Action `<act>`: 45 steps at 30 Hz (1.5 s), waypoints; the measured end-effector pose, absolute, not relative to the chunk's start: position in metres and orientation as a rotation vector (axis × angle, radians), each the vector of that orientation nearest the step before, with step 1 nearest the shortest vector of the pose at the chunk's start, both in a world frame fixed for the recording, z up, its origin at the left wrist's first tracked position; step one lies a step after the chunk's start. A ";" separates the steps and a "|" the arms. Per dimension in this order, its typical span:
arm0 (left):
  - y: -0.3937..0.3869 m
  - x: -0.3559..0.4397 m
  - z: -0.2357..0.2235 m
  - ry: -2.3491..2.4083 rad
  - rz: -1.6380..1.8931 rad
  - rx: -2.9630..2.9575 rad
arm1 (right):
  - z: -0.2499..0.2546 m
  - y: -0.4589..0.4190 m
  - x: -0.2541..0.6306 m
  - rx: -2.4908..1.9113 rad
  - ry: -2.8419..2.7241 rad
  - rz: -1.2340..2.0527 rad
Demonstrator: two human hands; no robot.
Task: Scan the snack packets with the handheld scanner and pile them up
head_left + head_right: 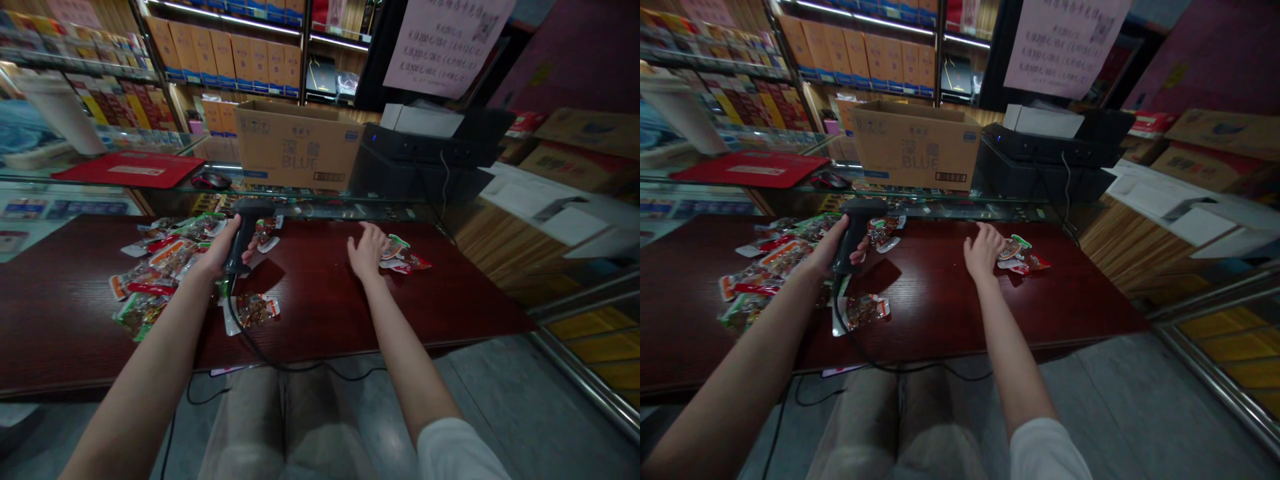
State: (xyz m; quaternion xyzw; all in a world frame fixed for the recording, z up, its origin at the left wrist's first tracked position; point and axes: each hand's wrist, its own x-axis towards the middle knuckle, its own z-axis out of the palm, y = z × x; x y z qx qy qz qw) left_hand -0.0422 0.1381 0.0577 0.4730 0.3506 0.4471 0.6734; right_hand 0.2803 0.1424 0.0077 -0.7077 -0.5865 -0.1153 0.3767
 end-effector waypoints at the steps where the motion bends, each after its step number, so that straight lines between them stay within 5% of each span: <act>1: 0.139 -0.045 0.058 0.776 1.008 1.061 | 0.007 0.146 0.262 -1.733 -1.615 -0.198; 7: 0.134 -0.051 0.057 0.719 0.996 1.065 | -0.003 0.185 0.158 -1.541 -1.807 0.489; 15: 0.133 -0.056 0.049 0.712 0.945 1.078 | -0.013 0.210 0.101 -1.586 -1.855 0.496; 34: 0.110 -0.008 0.049 0.556 1.033 0.916 | -0.012 0.177 0.287 -1.175 -1.304 0.847; 45: 0.096 0.028 0.023 0.587 0.843 1.000 | -0.025 0.178 0.281 -1.206 -1.433 0.762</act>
